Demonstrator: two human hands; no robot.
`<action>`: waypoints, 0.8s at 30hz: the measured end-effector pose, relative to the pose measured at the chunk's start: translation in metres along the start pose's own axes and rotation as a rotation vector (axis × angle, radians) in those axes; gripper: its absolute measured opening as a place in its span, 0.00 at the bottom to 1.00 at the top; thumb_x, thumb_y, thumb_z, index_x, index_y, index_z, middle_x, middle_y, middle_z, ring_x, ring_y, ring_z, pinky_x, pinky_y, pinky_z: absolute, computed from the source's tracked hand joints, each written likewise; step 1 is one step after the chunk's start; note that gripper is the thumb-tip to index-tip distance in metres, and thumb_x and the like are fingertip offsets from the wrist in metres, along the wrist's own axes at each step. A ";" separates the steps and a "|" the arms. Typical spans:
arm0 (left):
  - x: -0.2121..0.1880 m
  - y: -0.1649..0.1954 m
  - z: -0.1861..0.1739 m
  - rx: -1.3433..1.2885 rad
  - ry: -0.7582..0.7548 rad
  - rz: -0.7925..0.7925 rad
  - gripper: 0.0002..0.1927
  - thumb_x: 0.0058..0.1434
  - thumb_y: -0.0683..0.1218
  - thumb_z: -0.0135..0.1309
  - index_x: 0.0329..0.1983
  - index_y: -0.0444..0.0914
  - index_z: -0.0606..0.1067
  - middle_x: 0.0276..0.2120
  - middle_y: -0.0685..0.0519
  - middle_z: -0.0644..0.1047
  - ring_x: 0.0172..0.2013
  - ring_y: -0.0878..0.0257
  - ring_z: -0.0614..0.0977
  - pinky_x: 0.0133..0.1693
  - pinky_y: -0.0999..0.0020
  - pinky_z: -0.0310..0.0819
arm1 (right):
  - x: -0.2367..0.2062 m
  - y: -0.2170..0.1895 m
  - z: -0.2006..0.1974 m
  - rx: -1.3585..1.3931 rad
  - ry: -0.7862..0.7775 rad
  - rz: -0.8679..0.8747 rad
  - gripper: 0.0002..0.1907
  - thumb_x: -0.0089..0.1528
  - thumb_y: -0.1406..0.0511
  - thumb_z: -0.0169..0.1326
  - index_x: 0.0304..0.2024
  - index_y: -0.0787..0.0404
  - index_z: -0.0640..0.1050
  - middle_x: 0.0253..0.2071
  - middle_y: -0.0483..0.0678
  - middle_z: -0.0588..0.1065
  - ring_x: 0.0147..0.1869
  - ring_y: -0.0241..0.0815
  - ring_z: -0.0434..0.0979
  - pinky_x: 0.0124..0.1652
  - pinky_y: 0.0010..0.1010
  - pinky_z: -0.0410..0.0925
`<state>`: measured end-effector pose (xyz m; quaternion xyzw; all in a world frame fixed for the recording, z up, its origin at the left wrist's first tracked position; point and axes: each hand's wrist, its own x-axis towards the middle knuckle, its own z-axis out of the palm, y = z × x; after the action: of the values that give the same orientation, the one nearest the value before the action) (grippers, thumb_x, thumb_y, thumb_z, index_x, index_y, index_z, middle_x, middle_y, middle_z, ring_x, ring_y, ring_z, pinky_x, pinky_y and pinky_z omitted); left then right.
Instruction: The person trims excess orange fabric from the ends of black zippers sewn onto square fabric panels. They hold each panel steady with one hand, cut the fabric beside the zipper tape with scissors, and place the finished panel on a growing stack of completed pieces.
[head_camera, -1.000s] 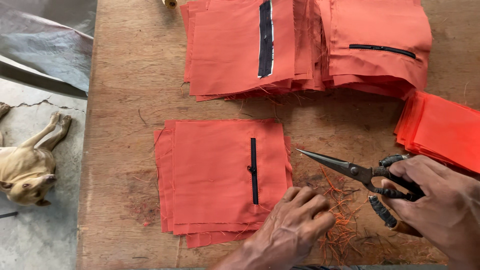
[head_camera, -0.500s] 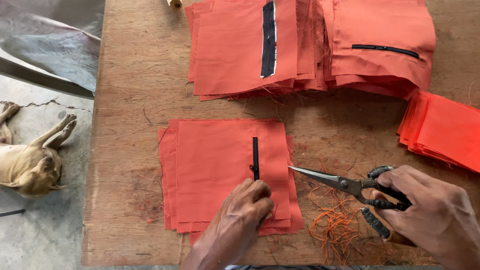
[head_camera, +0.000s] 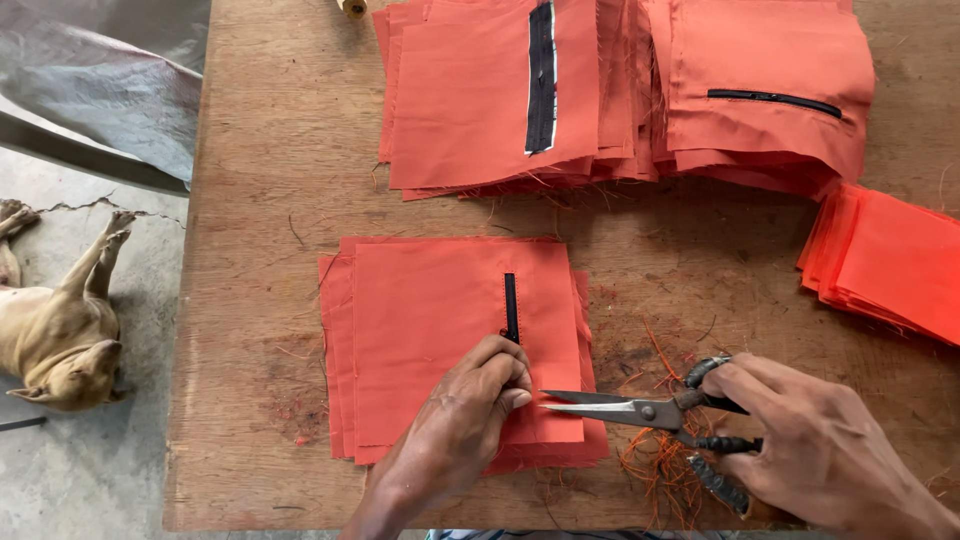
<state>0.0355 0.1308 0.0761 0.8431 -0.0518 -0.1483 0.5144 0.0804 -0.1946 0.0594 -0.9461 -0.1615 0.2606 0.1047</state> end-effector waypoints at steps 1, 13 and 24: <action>0.001 0.001 -0.001 -0.002 -0.010 -0.013 0.04 0.66 0.39 0.51 0.36 0.32 0.71 0.43 0.49 0.73 0.39 0.55 0.78 0.40 0.59 0.73 | 0.001 -0.003 0.001 0.021 0.006 -0.029 0.28 0.44 0.61 0.69 0.47 0.53 0.76 0.42 0.38 0.78 0.42 0.39 0.83 0.41 0.34 0.76; 0.004 0.000 -0.003 -0.058 -0.042 -0.058 0.05 0.66 0.39 0.51 0.35 0.32 0.71 0.40 0.50 0.73 0.35 0.58 0.78 0.38 0.60 0.74 | 0.010 -0.012 0.003 0.009 -0.005 -0.068 0.25 0.46 0.63 0.68 0.47 0.54 0.78 0.40 0.38 0.79 0.36 0.39 0.82 0.39 0.32 0.77; -0.011 -0.010 0.032 -0.092 0.172 0.148 0.04 0.66 0.34 0.52 0.41 0.33 0.70 0.46 0.47 0.75 0.42 0.55 0.81 0.39 0.65 0.80 | 0.008 0.007 0.001 -0.083 0.066 0.083 0.17 0.52 0.57 0.67 0.41 0.50 0.78 0.38 0.35 0.80 0.36 0.37 0.80 0.37 0.31 0.76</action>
<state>0.0148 0.1106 0.0560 0.8219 -0.0627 -0.0396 0.5647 0.0877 -0.1987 0.0526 -0.9636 -0.1290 0.2263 0.0596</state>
